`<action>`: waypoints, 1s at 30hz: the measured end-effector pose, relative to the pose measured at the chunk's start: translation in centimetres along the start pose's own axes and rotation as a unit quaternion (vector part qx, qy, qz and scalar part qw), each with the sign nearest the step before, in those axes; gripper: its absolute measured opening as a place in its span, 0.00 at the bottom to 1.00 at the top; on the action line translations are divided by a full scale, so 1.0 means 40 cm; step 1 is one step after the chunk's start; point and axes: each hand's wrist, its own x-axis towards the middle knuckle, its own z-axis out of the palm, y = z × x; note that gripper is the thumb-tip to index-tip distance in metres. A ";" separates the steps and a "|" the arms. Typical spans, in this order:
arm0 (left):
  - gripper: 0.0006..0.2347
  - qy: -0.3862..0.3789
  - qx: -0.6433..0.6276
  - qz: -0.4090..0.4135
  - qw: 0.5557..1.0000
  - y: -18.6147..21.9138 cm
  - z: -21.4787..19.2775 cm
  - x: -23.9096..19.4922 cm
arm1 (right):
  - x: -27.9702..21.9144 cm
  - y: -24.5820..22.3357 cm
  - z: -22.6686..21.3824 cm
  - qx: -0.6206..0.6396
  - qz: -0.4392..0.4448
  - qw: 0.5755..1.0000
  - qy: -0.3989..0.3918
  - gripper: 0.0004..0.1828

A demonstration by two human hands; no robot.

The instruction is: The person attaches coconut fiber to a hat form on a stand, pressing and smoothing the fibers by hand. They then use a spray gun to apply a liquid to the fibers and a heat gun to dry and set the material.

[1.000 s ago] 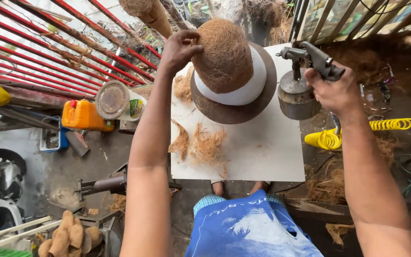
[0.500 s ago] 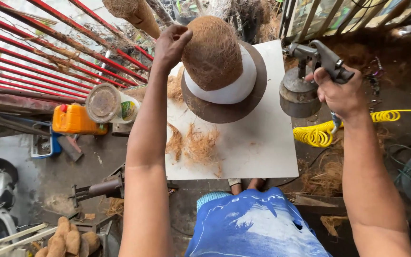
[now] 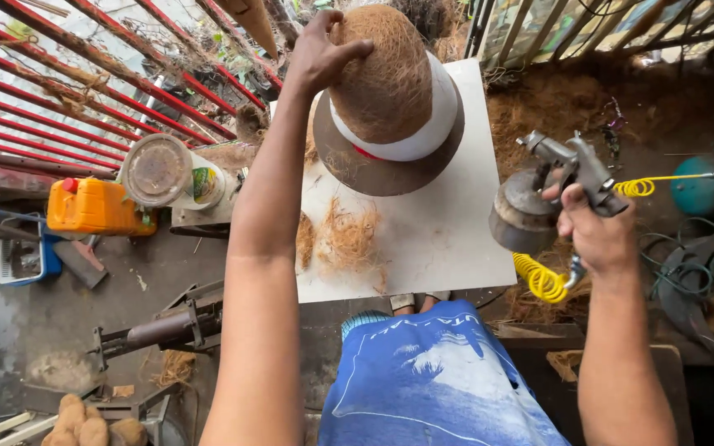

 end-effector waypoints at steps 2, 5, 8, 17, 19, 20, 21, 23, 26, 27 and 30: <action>0.36 -0.002 -0.031 0.053 0.998 -0.019 -0.015 -0.005 | -0.050 -0.005 0.033 -0.011 0.011 1.000 0.006 0.26; 0.38 -0.078 -0.172 0.053 0.981 -0.048 -0.009 0.009 | -0.122 0.004 0.077 -0.072 0.048 0.996 0.019 0.21; 0.30 -0.091 -0.147 0.011 0.985 -0.018 -0.013 0.023 | -0.156 0.010 0.121 -0.077 0.063 0.995 0.017 0.20; 0.14 -0.061 -0.038 0.042 0.997 -0.006 0.042 0.094 | -0.155 0.026 0.141 0.049 0.014 0.997 0.053 0.24; 0.38 -0.057 0.015 0.042 0.997 -0.021 0.066 0.112 | -0.151 0.039 0.125 0.026 0.012 0.996 0.082 0.22; 0.38 -0.059 0.015 0.042 0.997 -0.022 0.069 0.110 | -0.139 0.058 0.116 0.027 0.014 0.996 0.084 0.22; 0.33 -0.035 0.031 0.047 0.998 -0.020 0.075 0.111 | -0.125 0.078 0.105 0.025 0.023 0.995 0.097 0.20; 0.31 -0.013 0.046 0.048 0.998 -0.019 0.086 0.118 | -0.102 0.107 0.078 0.022 0.037 0.993 0.109 0.18; 0.08 -0.023 0.158 0.178 0.971 -0.018 0.079 0.088 | -0.089 0.127 0.053 0.006 0.047 0.991 0.127 0.16; 0.21 -0.012 0.144 0.105 0.984 0.005 0.062 0.064 | -0.081 0.125 0.049 0.011 0.045 0.990 0.135 0.16; 0.35 0.008 0.123 -0.006 0.992 0.000 0.049 0.043 | -0.069 0.098 0.028 0.000 0.033 0.992 0.122 0.17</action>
